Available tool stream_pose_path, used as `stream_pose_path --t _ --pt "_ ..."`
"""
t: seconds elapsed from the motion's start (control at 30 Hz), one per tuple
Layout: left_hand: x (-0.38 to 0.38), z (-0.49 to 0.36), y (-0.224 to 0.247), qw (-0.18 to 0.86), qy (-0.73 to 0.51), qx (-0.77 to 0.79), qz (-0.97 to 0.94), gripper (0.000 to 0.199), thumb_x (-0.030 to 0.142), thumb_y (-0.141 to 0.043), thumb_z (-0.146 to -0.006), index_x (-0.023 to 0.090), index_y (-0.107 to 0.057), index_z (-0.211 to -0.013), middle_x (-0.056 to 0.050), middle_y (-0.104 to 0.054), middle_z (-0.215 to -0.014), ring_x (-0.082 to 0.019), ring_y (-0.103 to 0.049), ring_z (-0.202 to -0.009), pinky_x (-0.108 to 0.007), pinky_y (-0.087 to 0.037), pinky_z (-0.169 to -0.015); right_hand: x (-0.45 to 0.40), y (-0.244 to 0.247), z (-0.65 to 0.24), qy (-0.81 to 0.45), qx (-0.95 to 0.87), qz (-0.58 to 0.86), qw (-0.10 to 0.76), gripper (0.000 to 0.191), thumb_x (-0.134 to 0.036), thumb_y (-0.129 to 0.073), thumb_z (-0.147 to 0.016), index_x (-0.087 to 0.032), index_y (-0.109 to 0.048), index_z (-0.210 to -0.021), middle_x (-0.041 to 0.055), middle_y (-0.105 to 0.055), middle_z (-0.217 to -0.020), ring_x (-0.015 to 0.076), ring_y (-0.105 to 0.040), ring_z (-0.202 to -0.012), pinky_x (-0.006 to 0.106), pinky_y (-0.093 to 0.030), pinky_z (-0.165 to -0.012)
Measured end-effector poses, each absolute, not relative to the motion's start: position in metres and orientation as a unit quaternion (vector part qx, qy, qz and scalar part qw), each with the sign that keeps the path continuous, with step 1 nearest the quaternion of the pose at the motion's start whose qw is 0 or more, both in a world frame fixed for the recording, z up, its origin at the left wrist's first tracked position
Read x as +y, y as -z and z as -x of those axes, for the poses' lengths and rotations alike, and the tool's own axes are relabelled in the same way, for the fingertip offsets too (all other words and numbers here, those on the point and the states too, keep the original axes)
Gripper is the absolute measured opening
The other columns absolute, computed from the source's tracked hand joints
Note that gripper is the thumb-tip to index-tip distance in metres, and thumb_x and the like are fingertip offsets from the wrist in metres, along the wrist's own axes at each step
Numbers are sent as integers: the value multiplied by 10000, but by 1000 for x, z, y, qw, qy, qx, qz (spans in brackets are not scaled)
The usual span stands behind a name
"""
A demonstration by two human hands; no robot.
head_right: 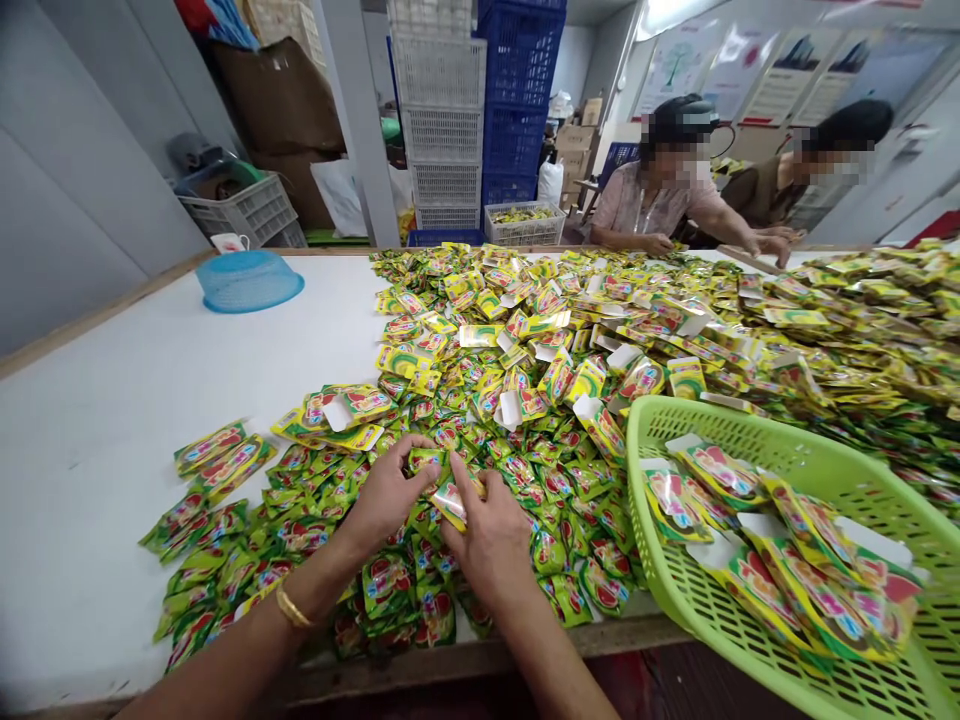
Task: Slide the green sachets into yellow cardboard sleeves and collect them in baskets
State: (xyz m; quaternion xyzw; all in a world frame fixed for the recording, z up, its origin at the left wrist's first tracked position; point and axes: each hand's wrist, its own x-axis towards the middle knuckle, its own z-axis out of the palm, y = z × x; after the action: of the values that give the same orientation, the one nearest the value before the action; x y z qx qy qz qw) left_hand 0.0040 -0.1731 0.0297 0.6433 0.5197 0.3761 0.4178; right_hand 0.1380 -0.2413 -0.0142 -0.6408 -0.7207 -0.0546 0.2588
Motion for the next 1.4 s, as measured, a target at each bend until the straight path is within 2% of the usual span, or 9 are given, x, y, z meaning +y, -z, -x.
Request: stream_pose_path --t 0.2,0.33,0.53,0.73,0.9,1.07,1.13,1.23,1.4 --pt "-165 8 -51 402 -275 479 -731 210 231 -477 -752 181 -669 -820 0 -682 -790 -156 -567 -702 -245 -412 -675 -241 9 -141 56 -724 628 280 650 -236 -566 -777 -285 -376 -1397 77 -515 -1033 212 -550 -865 343 -491 -745" --pt "-166 9 -58 358 -229 455 -782 231 224 -449 -769 188 -676 -741 18 -652 -685 -146 -552 -653 -231 -389 -627 -242 7 -139 49 -737 609 288 686 -220 -574 -772 -297 -340 -1412 77 -517 -1055 214 -541 -889 344 -481 -770" --pt "-164 6 -63 291 -203 427 -832 196 168 -491 -753 176 -686 -771 -19 -645 -792 -158 -573 -766 -248 -417 -721 -244 14 -140 77 -725 607 316 766 -254 -562 -782 -159 -213 -1457 116 -541 -1074 239 -533 -916 357 -481 -765" --pt "-163 -6 -62 286 -174 428 -840 157 126 -506 -725 183 -651 -746 -14 -619 -779 -163 -569 -774 -262 -428 -744 -244 20 -145 145 -730 583 326 632 -330 -527 -834 -122 -326 -1395 138 -558 -1088 249 -530 -964 373 -477 -785" --pt "-164 -7 -59 331 -216 474 -787 174 117 -541 -669 179 -616 -813 -1 -636 -815 -159 -562 -773 -263 -433 -743 -245 23 -146 124 -724 593 328 550 -336 -526 -832 -133 -414 -1330 132 -572 -1074 246 -544 -954 374 -476 -791" --pt "-162 13 -60 507 -155 397 -749 288 284 -617 -672 164 -646 -932 1 -620 -764 -146 -546 -695 -249 -435 -654 -248 28 -149 68 -709 610 349 571 -328 -548 -813 -159 -405 -1339 108 -572 -1058 218 -560 -898 337 -486 -747" --pt "-161 18 -57 532 -165 405 -725 235 286 -611 -660 150 -649 -848 6 -605 -725 -134 -526 -671 -236 -416 -633 -248 28 -151 80 -707 610 348 579 -325 -558 -809 -154 -403 -1340 110 -570 -1065 222 -556 -914 338 -483 -760" --pt "-164 16 -52 490 -177 428 -739 129 255 -542 -686 151 -598 -633 33 -513 -606 -104 -439 -596 -217 -333 -571 -248 24 -152 117 -721 594 336 562 -323 -543 -825 -140 -404 -1338 120 -576 -1071 232 -547 -943 352 -472 -795" --pt "-173 2 -50 407 -181 443 -778 279 203 -474 -671 163 -310 -449 55 -276 -497 -79 -282 -512 -236 -201 -517 -249 23 -152 128 -733 585 323 526 -345 -517 -850 -132 -424 -1322 123 -586 -1059 228 -548 -931 348 -462 -779"
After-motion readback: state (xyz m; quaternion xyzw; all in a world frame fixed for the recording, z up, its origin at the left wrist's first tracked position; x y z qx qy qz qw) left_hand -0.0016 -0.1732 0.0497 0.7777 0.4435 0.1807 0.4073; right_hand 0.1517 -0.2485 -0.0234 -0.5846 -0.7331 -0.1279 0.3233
